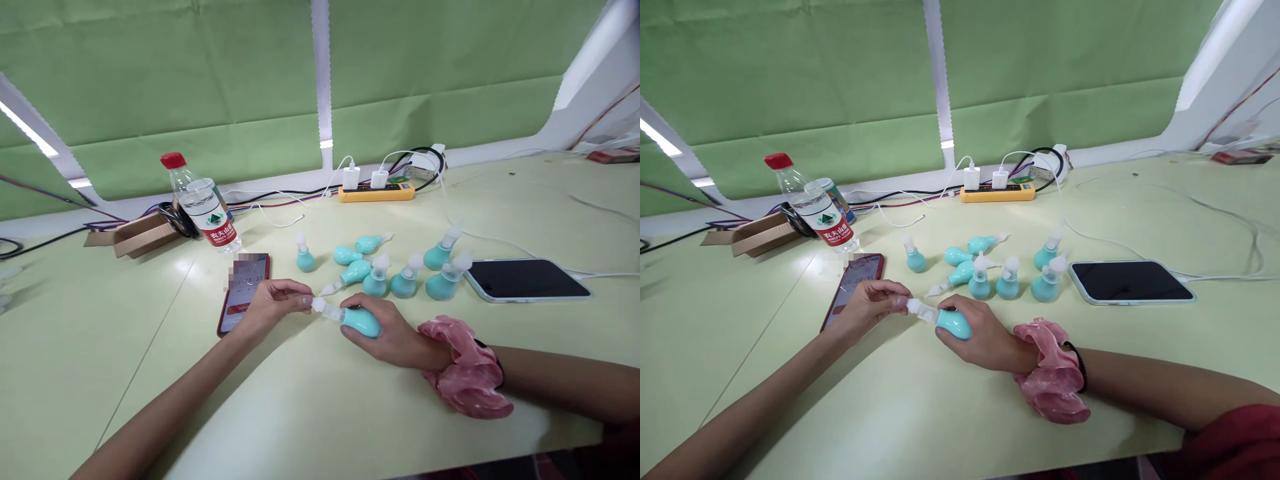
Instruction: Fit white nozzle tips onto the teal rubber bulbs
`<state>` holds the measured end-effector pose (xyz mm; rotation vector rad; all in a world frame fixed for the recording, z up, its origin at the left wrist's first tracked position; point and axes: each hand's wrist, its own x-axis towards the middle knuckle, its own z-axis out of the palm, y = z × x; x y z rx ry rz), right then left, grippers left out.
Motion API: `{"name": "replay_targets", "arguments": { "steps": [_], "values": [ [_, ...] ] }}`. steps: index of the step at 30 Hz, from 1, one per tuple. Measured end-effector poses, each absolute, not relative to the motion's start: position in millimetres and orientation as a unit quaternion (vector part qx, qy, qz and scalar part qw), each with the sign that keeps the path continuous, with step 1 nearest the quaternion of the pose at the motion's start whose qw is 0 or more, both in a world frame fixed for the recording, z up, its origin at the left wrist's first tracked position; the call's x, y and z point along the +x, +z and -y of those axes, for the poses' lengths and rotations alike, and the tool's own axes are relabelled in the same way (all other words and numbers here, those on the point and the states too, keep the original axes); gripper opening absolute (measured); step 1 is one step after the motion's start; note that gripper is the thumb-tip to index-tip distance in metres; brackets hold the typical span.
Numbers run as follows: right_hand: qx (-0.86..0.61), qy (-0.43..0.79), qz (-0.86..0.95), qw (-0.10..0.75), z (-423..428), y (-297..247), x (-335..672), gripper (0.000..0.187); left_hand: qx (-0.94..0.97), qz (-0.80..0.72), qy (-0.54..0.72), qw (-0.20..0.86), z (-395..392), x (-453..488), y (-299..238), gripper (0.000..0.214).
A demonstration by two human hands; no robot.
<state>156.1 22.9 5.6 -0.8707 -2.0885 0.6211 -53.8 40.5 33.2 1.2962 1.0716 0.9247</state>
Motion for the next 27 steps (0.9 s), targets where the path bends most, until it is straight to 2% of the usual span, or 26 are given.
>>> {"name": "replay_targets", "arguments": {
  "steps": [10, 14, 20, 24, 27],
  "values": [
    [-0.329, 0.230, 0.831, 0.385, -23, 4, 158, 0.018, 0.633, -0.435, 0.325, 0.551, -32, -46, 42, 0.019],
    [-0.304, 0.187, 0.843, 0.403, -22, 1, 158, 0.019, 0.684, -0.414, 0.287, 0.528, -31, -49, 47, 0.016],
    [-0.261, 0.119, 0.875, 0.390, -24, -4, 160, 0.023, 0.696, -0.383, 0.258, 0.549, -30, -51, 49, 0.017],
    [-0.265, 0.139, 0.871, 0.389, -25, -5, 161, 0.023, 0.697, -0.395, 0.251, 0.544, -29, -51, 48, 0.017],
    [-0.267, 0.199, 0.860, 0.387, -26, -3, 162, 0.022, 0.710, -0.418, 0.240, 0.514, -27, -48, 51, 0.016]
  ]
}}
